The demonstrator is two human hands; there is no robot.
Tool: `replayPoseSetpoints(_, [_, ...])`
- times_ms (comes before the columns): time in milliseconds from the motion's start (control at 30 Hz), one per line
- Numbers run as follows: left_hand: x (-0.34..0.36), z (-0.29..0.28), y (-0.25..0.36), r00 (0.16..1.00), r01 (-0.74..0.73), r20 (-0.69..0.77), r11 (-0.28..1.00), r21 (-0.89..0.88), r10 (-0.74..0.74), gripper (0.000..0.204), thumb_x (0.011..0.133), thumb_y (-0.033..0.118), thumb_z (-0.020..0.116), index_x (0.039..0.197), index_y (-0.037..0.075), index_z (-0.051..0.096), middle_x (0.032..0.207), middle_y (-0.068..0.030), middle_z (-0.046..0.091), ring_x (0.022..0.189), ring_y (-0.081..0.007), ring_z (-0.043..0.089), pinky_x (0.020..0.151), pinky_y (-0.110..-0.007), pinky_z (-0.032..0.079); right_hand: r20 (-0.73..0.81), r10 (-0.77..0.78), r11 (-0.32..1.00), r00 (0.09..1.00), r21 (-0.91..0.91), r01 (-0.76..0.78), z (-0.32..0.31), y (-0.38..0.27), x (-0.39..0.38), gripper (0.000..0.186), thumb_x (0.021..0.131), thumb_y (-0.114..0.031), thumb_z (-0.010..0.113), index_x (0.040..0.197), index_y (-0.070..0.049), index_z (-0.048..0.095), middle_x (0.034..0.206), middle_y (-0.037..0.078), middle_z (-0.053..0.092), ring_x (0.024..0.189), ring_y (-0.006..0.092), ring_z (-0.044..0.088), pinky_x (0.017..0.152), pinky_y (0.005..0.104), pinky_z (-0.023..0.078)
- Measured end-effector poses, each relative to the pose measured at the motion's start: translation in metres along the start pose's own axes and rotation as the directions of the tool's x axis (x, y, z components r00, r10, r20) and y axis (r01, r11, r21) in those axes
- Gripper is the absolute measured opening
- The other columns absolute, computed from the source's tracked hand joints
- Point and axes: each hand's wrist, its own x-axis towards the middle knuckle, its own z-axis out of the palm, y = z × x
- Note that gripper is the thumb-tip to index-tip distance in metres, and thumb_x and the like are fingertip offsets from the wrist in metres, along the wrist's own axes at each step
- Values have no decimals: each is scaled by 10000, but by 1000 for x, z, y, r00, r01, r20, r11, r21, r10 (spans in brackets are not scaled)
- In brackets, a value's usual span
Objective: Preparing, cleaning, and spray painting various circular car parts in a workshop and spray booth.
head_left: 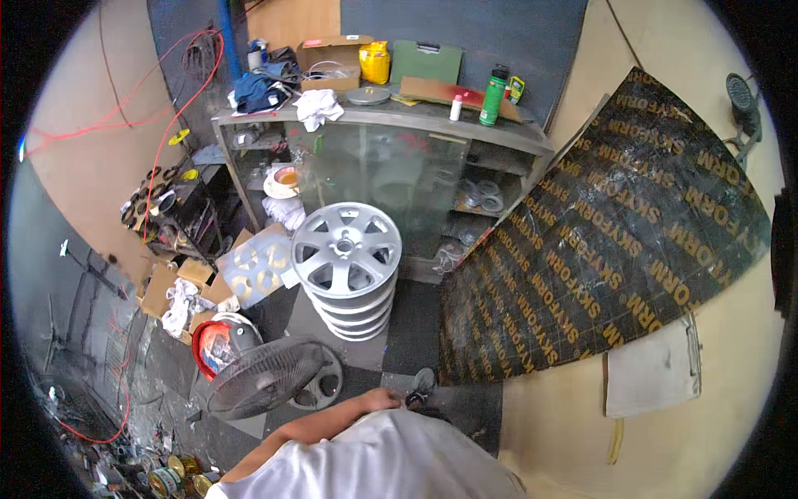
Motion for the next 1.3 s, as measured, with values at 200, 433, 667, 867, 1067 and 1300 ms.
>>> replayPoseSetpoints(200, [79, -110, 82, 942, 330, -41, 942, -61, -333, 531, 940, 487, 616, 1314, 111, 636, 1119, -181, 729, 1060, -353, 690, 939, -435, 518, 154, -58, 991, 986, -113, 76, 5, -89, 115, 277, 1004, -368, 637, 1018, -91, 639, 787, 34, 631, 599, 145, 583, 529, 287, 469])
replayPoseSetpoints(433, [157, -181, 105, 935, 231, -236, 959, -166, -267, 466, 975, 393, 623, 1324, 85, 621, 1203, -156, 701, 1110, -279, 667, 979, -392, 498, 278, -96, 955, 956, -245, 167, 89, -226, 222, 323, 1002, -323, 648, 1216, -82, 621, 943, 15, 672, 759, 110, 631, 621, 267, 496])
replayPoseSetpoints(667, [213, -270, 125, 930, 15, -318, 879, -476, -188, 331, 1012, 210, 629, 1275, 10, 612, 1148, -83, 692, 1053, -175, 626, 934, -322, 494, 536, -177, 895, 825, -262, 362, 205, -324, 249, 344, 1008, -233, 632, 1292, -40, 613, 1022, 50, 691, 846, 140, 652, 745, 301, 529])
replayPoseSetpoints(867, [283, -419, 164, 813, -168, -569, 883, -438, -127, 296, 1000, 122, 622, 1266, -7, 601, 1170, -70, 681, 1107, -150, 608, 985, -296, 466, 597, -522, 660, 609, -168, 732, 289, -498, 303, 279, 976, -183, 681, 1200, -22, 643, 966, 36, 677, 886, 147, 636, 813, 317, 524])
replayPoseSetpoints(1067, [359, -556, 199, 743, -400, -667, 840, -367, 63, 323, 963, 52, 657, 1274, -11, 593, 1143, -49, 679, 1003, -112, 613, 928, -275, 487, 408, -719, 594, 564, -62, 802, 346, -706, 333, 263, 949, -123, 699, 1189, -26, 654, 1028, 42, 689, 915, 149, 640, 837, 310, 527])
replayPoseSetpoints(1300, [409, -649, 224, 711, -467, -685, 835, -290, 160, 338, 935, 49, 690, 1260, 9, 605, 1120, -41, 672, 939, -112, 605, 856, -281, 503, 158, -944, 287, 289, -33, 957, 381, -877, 369, 605, 884, -141, 781, 1387, 25, 489, 1206, 113, 651, 1049, 189, 631, 958, 349, 516])
